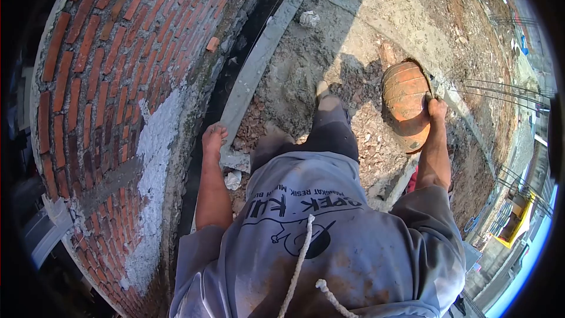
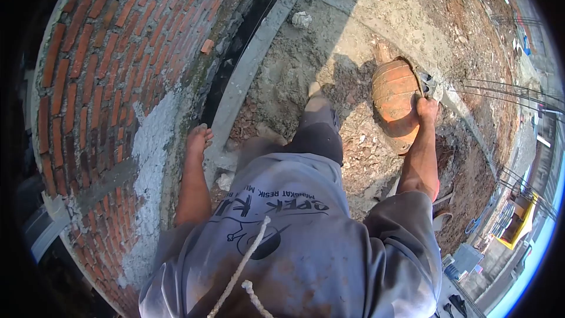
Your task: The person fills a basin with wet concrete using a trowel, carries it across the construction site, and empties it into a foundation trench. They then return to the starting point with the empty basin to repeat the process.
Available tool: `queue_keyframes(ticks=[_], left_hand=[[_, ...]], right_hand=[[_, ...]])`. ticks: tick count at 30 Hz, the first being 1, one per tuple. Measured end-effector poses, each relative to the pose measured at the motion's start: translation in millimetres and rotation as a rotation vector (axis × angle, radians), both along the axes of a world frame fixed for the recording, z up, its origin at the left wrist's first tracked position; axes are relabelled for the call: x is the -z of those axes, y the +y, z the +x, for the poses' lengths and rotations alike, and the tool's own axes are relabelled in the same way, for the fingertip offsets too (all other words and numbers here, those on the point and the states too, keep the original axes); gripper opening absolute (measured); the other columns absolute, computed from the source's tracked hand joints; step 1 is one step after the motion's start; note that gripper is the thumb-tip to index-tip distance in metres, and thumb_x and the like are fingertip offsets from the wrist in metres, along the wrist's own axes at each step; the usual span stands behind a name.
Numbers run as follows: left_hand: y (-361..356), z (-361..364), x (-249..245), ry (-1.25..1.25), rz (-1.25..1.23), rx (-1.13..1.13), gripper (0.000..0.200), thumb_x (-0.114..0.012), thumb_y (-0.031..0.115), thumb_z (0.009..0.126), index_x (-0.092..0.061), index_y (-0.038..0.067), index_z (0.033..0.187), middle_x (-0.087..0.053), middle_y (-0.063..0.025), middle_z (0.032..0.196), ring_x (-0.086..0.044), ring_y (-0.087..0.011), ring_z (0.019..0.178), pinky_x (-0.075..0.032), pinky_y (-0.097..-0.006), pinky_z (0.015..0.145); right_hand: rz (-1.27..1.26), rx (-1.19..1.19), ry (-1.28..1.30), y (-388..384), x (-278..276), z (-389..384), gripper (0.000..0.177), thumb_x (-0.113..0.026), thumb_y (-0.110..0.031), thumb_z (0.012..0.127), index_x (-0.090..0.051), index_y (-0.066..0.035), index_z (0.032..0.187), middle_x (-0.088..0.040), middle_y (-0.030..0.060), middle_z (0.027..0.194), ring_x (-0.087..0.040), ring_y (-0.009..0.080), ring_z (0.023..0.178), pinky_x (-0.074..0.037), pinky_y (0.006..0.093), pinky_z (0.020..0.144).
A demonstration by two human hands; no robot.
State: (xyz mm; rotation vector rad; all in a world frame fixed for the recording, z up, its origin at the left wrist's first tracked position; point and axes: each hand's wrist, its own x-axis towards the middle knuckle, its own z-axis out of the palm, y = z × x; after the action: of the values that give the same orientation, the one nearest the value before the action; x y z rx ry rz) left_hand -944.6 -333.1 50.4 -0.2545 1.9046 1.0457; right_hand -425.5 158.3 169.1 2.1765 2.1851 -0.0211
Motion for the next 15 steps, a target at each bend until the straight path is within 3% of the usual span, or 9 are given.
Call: queue_keyframes(ticks=[2, 5, 9, 10, 12, 13, 15], left_hand=[[-11, -3, -3, 0.006, -0.017, -0.078, 0.036, -0.053, 0.028, 0.085, -0.051, 0.007, 0.115, -0.060, -0.0088, 0.101, -0.059, -0.0196, 0.089, -0.045, -0.0337, 0.071], [-31, -3, -11, 0.013, -0.070, -0.138, 0.036, -0.052, 0.027, 0.085, -0.052, 0.006, 0.114, -0.060, -0.0084, 0.099, -0.060, -0.0195, 0.086, -0.045, -0.0339, 0.071], [-61, 4, -8, -0.028, -0.087, -0.116, 0.044, -0.052, 0.033, 0.084, -0.047, 0.004, 0.117, -0.057, -0.0100, 0.106, -0.057, -0.0202, 0.093, -0.046, -0.0354, 0.073], [-68, 14, -10, -0.047, -0.143, -0.136, 0.042, -0.052, 0.031, 0.085, -0.048, 0.004, 0.116, -0.058, -0.0095, 0.103, -0.058, -0.0198, 0.090, -0.046, -0.0353, 0.072], [-53, 14, -3, -0.044, -0.198, -0.187, 0.037, -0.052, 0.027, 0.085, -0.051, 0.003, 0.113, -0.061, -0.0083, 0.097, -0.060, -0.0189, 0.084, -0.044, -0.0352, 0.071], [-49, 17, -3, -0.056, -0.193, -0.208, 0.038, -0.053, 0.027, 0.084, -0.051, 0.003, 0.114, -0.061, -0.0079, 0.097, -0.060, -0.0184, 0.085, -0.044, -0.0345, 0.070], [-45, 25, -5, -0.061, -0.118, -0.246, 0.038, -0.053, 0.026, 0.084, -0.050, 0.004, 0.114, -0.061, -0.0077, 0.097, -0.060, -0.0182, 0.085, -0.044, -0.0341, 0.070]], right_hand=[[-0.086, 0.104, 0.022, 4, 5, 9, 0.046, -0.044, -0.030, 0.072, -0.060, 0.006, 0.096, -0.054, 0.0305, 0.103, -0.051, 0.0402, 0.102, -0.037, 0.0402, 0.091], [-0.021, 0.056, 0.148, -8, -6, -8, 0.049, -0.048, -0.037, 0.074, -0.060, 0.002, 0.100, -0.054, 0.0277, 0.106, -0.050, 0.0387, 0.104, -0.038, 0.0400, 0.090], [-0.182, 0.265, 0.306, 4, 8, -36, 0.052, -0.052, -0.040, 0.074, -0.060, 0.005, 0.099, -0.057, 0.0286, 0.098, -0.053, 0.0384, 0.100, -0.039, 0.0394, 0.087], [-0.249, 0.246, 0.455, 10, 20, -39, 0.053, -0.053, -0.039, 0.072, -0.060, 0.007, 0.096, -0.057, 0.0302, 0.096, -0.052, 0.0394, 0.099, -0.040, 0.0393, 0.086], [-0.124, 0.018, 0.181, 10, 22, -63, 0.051, -0.054, -0.036, 0.070, -0.060, 0.009, 0.092, -0.056, 0.0321, 0.096, -0.052, 0.0407, 0.099, -0.039, 0.0390, 0.085], [-0.088, 0.013, 0.166, -2, 10, -94, 0.049, -0.055, -0.034, 0.070, -0.059, 0.012, 0.087, -0.054, 0.0342, 0.097, -0.050, 0.0419, 0.099, -0.038, 0.0388, 0.086], [-0.142, -0.099, 0.098, 10, 39, -94, 0.049, -0.054, -0.034, 0.069, -0.059, 0.012, 0.085, -0.053, 0.0345, 0.097, -0.050, 0.0422, 0.099, -0.038, 0.0390, 0.087]])
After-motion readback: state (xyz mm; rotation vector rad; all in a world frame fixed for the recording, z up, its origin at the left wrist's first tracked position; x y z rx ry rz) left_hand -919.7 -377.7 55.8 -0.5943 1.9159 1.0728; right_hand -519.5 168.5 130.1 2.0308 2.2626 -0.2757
